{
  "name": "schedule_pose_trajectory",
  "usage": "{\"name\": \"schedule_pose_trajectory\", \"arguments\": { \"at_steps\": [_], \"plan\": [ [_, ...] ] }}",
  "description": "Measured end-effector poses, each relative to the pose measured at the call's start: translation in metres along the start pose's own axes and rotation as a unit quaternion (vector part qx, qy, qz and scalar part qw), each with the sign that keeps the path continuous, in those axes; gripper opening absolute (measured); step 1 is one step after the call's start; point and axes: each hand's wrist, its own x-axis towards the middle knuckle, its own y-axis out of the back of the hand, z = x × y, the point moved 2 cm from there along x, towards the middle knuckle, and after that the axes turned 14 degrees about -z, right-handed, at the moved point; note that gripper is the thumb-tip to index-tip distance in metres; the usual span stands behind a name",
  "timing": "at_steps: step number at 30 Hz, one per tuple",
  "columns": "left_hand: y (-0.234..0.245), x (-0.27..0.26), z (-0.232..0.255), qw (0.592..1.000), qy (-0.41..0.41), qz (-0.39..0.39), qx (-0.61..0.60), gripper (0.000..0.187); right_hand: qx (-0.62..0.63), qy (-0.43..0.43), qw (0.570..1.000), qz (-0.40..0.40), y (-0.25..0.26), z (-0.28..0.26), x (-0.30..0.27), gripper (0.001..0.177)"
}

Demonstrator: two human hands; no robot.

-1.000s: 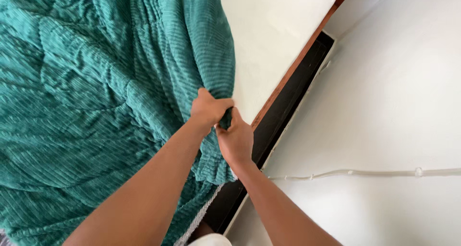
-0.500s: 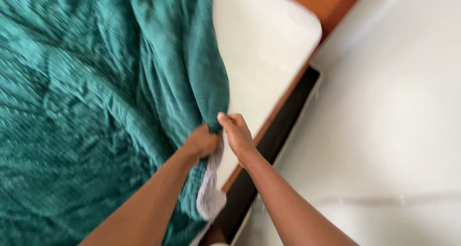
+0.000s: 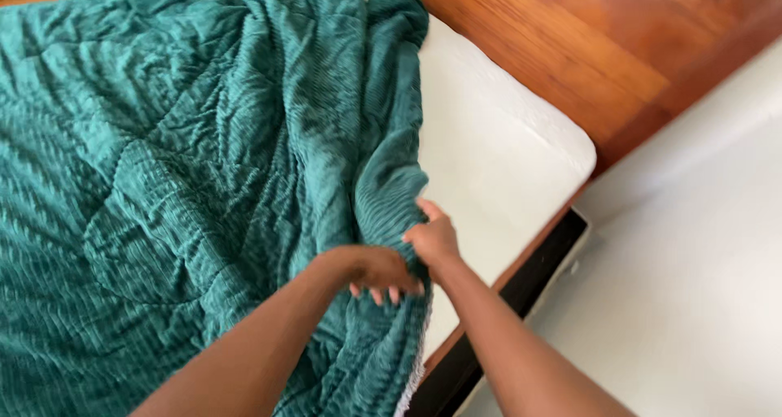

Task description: The person spreads a green and gray blanket across a bed, smoothing the surface and tucking the edges under the mattress.

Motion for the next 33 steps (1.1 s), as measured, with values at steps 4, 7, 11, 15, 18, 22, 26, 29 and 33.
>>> {"name": "schedule_pose_trajectory", "arguments": {
  "at_steps": [4, 7, 11, 15, 18, 22, 26, 29, 33],
  "plan": [
    [0.067, -0.003, -0.009, 0.935, -0.028, 0.343, 0.088, 0.038, -0.267, -0.036, 0.963, 0.018, -0.005, -0.062, 0.025, 0.063],
    [0.097, -0.028, -0.014, 0.877, -0.079, 0.472, 0.048, 0.042, -0.319, 0.122, 0.939, 0.046, 0.008, -0.118, 0.037, 0.068],
    [0.104, -0.059, -0.003, 0.870, -0.045, 0.489, 0.051, 0.041, -0.378, 0.191, 0.906, 0.014, 0.015, -0.166, 0.044, 0.070],
    [0.084, -0.080, -0.007, 0.872, -0.017, 0.490, 0.005, 0.048, -0.418, 0.211, 0.883, -0.029, -0.002, -0.187, 0.050, 0.067],
    [0.068, -0.095, -0.036, 0.850, -0.003, 0.526, -0.012, 0.054, -0.415, 0.238, 0.877, -0.047, -0.033, -0.186, 0.045, 0.064],
    [0.047, -0.152, -0.083, 0.791, 0.053, 0.606, -0.065, 0.066, -0.414, 0.283, 0.861, -0.088, -0.093, -0.220, 0.029, 0.068],
    [0.009, -0.202, -0.134, 0.750, 0.127, 0.639, -0.114, 0.073, -0.369, 0.351, 0.851, -0.123, -0.159, -0.242, -0.003, 0.069],
    [-0.013, -0.235, -0.159, 0.716, 0.181, 0.662, -0.129, 0.076, -0.348, 0.378, 0.846, -0.142, -0.203, -0.264, -0.029, 0.070],
    [-0.042, -0.264, -0.186, 0.701, 0.206, 0.664, -0.158, 0.076, -0.320, 0.405, 0.840, -0.168, -0.247, -0.288, -0.057, 0.071]
  ]
}}
